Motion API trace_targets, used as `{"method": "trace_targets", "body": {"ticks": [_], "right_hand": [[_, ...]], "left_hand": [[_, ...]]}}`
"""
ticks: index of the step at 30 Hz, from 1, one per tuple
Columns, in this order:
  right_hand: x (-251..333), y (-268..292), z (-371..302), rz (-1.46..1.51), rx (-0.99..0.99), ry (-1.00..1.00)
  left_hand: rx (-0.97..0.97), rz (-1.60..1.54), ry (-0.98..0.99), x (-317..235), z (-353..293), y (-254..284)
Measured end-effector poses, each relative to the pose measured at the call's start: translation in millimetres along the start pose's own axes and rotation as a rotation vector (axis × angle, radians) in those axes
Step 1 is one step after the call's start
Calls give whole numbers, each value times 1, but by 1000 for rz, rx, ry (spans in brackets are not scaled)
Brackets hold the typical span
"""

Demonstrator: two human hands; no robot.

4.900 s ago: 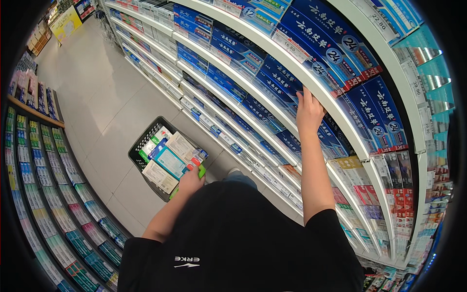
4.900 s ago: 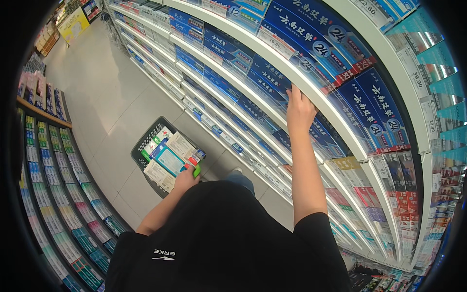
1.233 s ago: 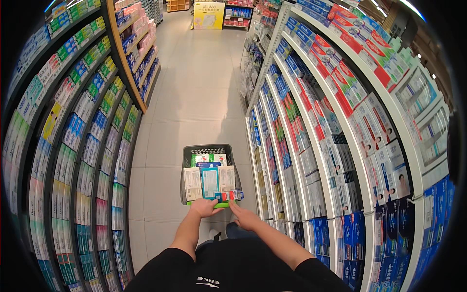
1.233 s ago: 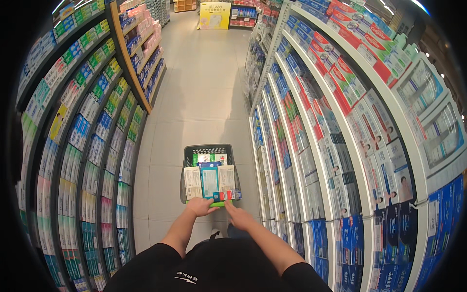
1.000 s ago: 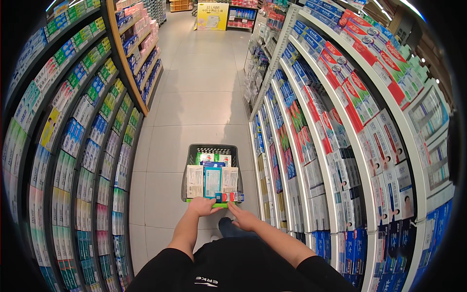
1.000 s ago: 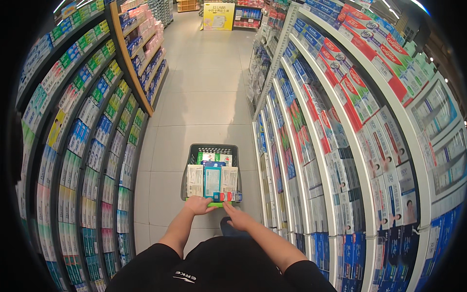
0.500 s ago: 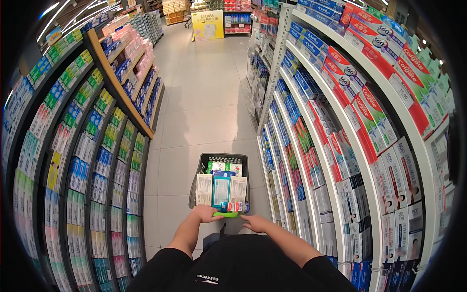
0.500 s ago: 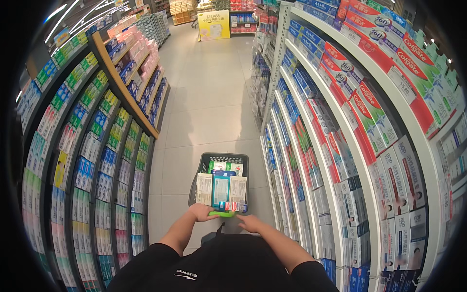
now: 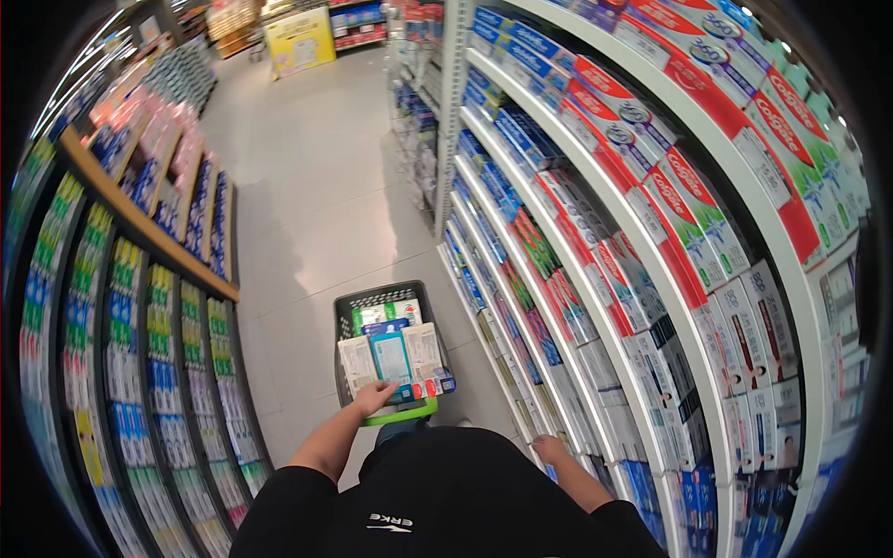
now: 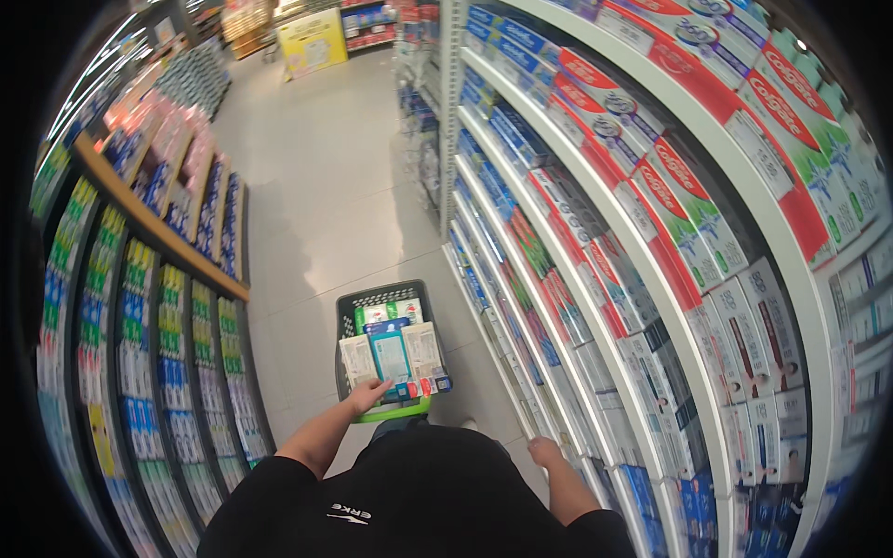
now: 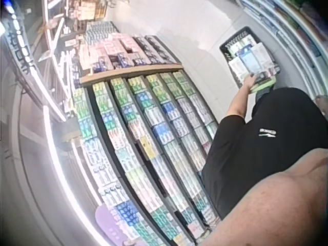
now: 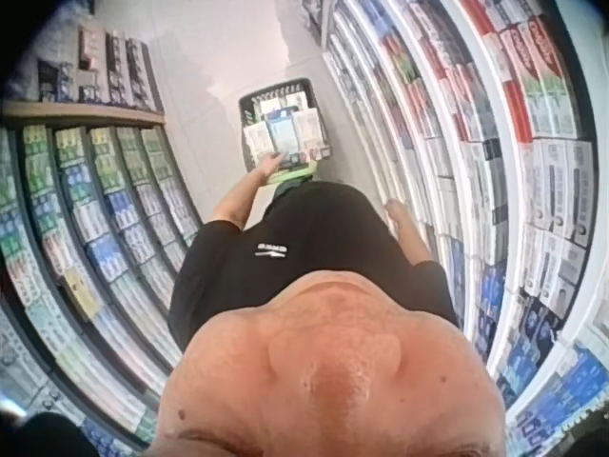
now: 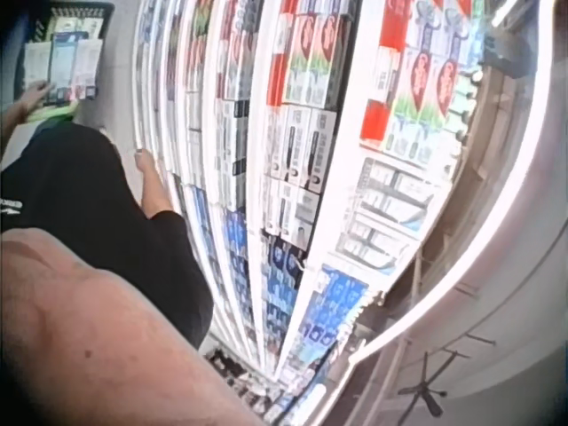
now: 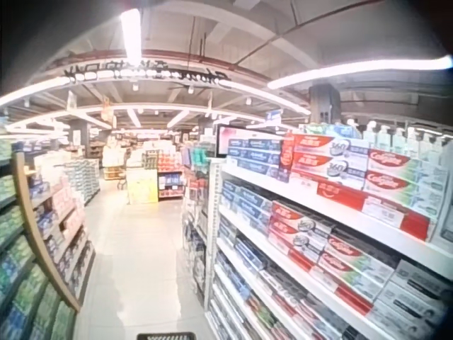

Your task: Select various toothpaste, sanitary pads, and toothbrushes from shelves and place them into a shopping basket.

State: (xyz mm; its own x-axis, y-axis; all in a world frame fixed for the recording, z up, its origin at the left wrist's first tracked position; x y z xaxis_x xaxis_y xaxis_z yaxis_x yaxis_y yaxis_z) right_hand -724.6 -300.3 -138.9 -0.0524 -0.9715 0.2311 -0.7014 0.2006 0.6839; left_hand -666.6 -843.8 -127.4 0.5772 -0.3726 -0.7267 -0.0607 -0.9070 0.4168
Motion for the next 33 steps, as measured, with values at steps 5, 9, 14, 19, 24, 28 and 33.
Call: {"method": "trace_targets", "body": {"ticks": [5,9,14,19,24,28,33], "right_hand": [[-122,-69,-76,227,-44,-274],[-98,-123,-172,345,75,-565],[-71,-181,-209,370,92,-490],[-28,-123,-260,515,10,-583],[-35,-116,-273,545,15,-691],[-25,-123,-273,545,16,-567],[-14,-124,-261,509,28,-492]], "left_hand": [[-108,377,78,22,52,7],[157,61,-112,6,84,-37],[105,23,1,87,131,-54],[301,-539,220,56,93,-99],[294,-190,243,46,79,-104],[187,-366,239,68,89,-106],[49,-224,201,59,88,-78]]}}
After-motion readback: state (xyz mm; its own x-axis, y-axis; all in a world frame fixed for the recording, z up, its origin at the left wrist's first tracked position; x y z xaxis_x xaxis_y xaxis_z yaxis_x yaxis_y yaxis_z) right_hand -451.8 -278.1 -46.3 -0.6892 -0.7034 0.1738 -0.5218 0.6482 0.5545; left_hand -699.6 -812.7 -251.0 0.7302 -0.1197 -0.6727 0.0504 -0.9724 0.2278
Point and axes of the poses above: each hand's wrist, its own z-axis towards the middle knuckle, its own y-axis out of the back of the hand, x = y × z, the point moved 10 cm from there along z, towards the middle knuckle, and after that the axes turned 9 degrees about -y, right-handed, at the moved point
